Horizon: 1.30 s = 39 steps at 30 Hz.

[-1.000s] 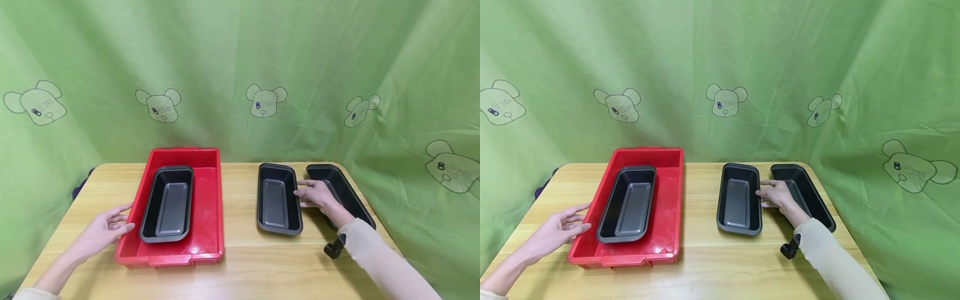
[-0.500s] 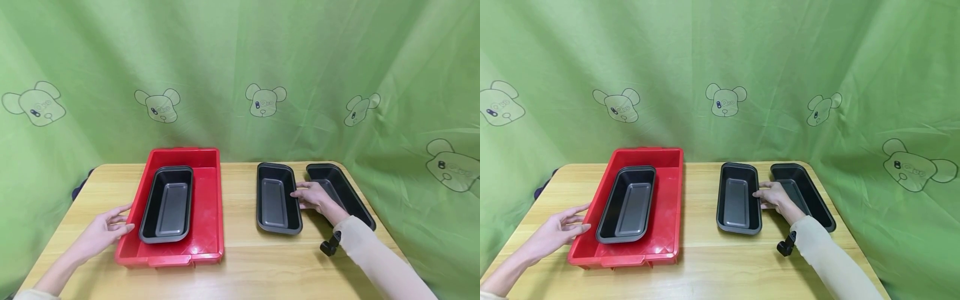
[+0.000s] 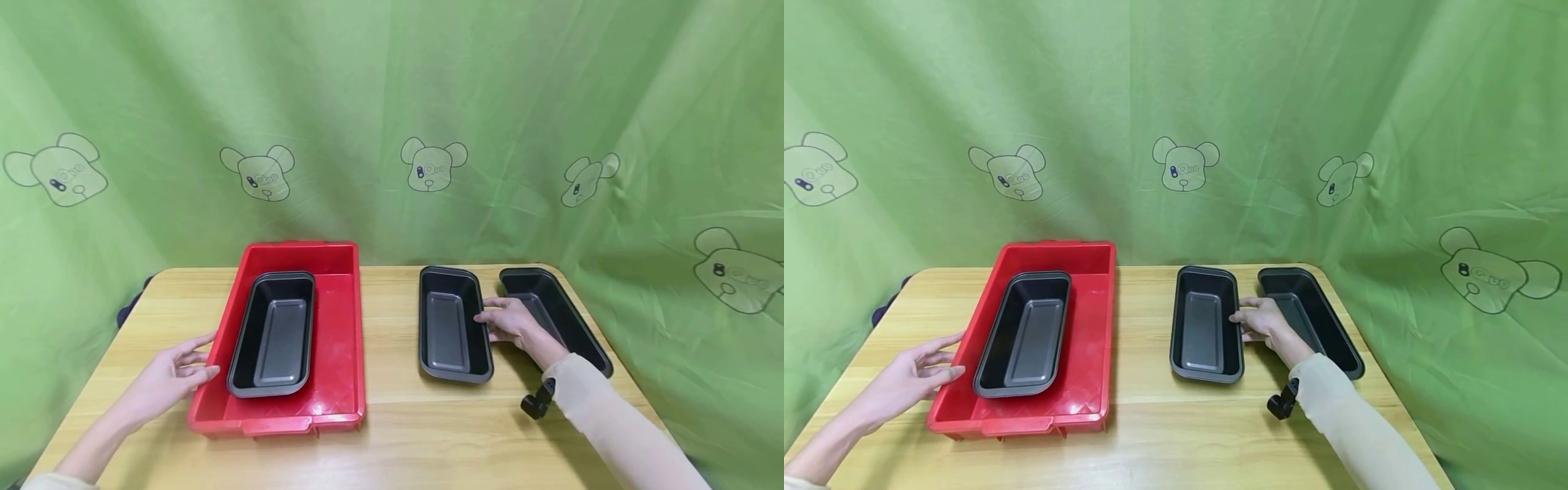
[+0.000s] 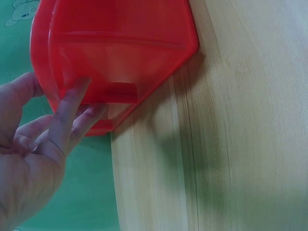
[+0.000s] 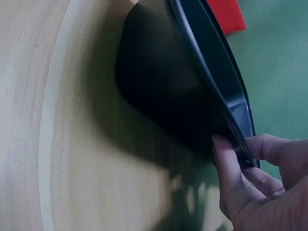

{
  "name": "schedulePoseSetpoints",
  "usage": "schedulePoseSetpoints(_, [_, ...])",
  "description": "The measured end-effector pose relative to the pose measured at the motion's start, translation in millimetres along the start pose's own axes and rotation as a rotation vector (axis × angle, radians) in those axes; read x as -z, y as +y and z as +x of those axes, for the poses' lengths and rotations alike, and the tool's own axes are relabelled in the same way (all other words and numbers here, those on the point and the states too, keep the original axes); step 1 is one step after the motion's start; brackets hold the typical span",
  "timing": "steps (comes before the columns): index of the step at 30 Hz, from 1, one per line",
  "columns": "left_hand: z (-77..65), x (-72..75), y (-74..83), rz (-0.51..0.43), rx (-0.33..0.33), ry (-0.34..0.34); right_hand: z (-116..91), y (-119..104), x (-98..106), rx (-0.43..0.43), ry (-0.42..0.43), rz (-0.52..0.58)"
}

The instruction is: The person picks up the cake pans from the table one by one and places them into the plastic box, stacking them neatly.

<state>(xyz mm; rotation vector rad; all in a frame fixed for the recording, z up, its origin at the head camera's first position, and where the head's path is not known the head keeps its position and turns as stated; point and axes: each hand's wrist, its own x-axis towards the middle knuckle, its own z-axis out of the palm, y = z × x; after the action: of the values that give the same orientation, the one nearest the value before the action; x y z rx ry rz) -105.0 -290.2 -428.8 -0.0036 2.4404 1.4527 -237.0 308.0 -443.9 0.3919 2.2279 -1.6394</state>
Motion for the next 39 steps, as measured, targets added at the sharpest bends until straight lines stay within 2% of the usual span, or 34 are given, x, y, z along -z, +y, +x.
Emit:
schedulePoseSetpoints(11, [0.1, -1.5, -0.8, -0.003, -0.021, -0.002, 0.1, 4.8, 2.4, -0.005, -0.04, 0.05])
schedulePoseSetpoints(22, [-0.1, -0.1, 0.2, -0.002, 0.0, -0.017, -19.3, 1.0, 10.9, 0.017, -0.049, 0.068])
schedulePoseSetpoints(30, [-1.2, 1.2, 0.1, 0.022, 0.005, -0.014, -34.3, -10.2, 17.4, 0.034, -0.065, 0.086])
schedulePoseSetpoints(39, [-5.1, 0.5, 2.2, 0.034, -0.011, -0.011, -50.2, -27.5, 14.7, 0.061, -0.074, 0.072])
